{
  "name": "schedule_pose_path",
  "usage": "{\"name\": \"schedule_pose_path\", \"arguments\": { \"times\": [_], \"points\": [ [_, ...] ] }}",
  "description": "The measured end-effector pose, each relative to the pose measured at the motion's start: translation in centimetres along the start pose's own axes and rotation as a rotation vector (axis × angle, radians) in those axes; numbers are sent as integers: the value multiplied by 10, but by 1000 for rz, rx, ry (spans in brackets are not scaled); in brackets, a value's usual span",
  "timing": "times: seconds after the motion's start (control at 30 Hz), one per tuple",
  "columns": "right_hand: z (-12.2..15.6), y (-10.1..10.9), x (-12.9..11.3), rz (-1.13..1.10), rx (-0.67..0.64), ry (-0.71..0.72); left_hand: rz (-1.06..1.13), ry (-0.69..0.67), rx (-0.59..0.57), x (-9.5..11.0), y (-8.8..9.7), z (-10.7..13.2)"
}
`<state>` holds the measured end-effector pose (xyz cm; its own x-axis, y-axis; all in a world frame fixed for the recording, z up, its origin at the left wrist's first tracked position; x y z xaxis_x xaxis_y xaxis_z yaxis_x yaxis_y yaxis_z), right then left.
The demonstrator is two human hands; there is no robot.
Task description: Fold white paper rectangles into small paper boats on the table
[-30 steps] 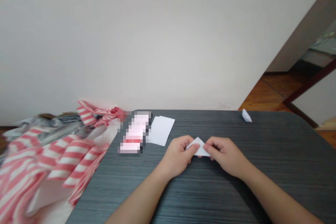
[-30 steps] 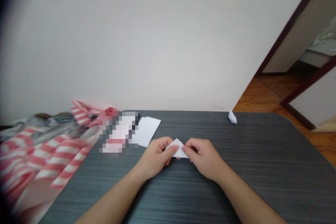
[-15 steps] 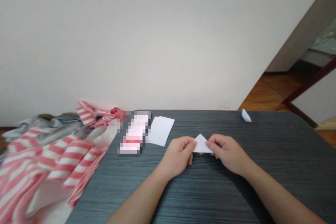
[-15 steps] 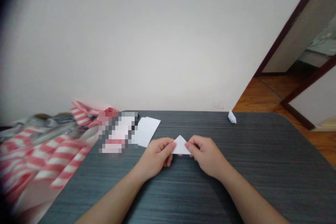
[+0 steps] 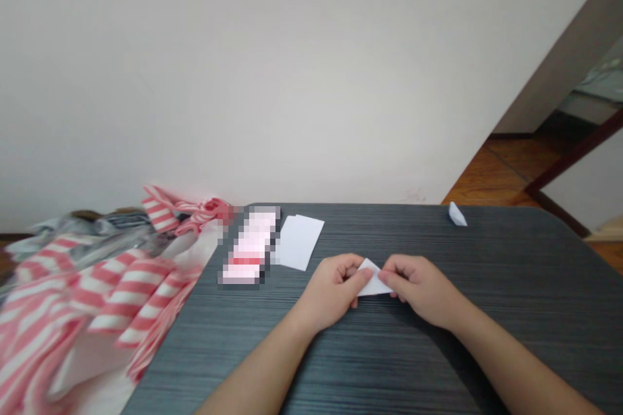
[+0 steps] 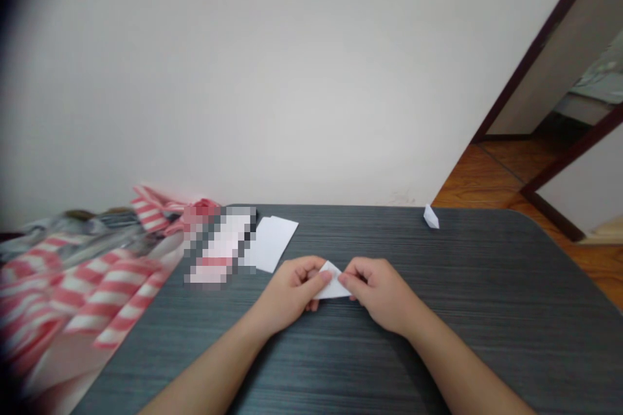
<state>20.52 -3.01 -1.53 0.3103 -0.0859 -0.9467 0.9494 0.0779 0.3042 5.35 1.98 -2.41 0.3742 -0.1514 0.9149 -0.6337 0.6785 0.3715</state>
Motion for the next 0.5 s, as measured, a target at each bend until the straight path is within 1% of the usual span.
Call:
{"name": "schedule_pose_path", "arguments": {
  "times": [0.13,0.23,0.3,0.43,0.5],
  "points": [
    [1,-3,-2,-8,-20,26,-28,35,6,-2,1,1],
    [2,-3,-2,-116,-45,102,3,53,15,-4,1,1],
    [3,-3,-3,-155,-67,177,30,56,14,-4,0,0],
    [7,-2,-12,-48,-102,378,84,51,9,-2,0,0],
    [8,-3,-15,-18,-107,429,99,45,1,-2,-1,0]
  ]
}}
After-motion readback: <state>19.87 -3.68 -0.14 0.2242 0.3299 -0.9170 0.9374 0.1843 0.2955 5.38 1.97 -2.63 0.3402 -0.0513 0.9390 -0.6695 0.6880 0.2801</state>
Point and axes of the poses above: each hand's wrist, its own z-axis away from the middle knuckle, its own y-axis out of the back of the hand, x = y × z, the point moved 5 cm from there along -z, towards the middle knuckle, and after that the axes turned 13 degrees about -z, right-handed, at the moved point
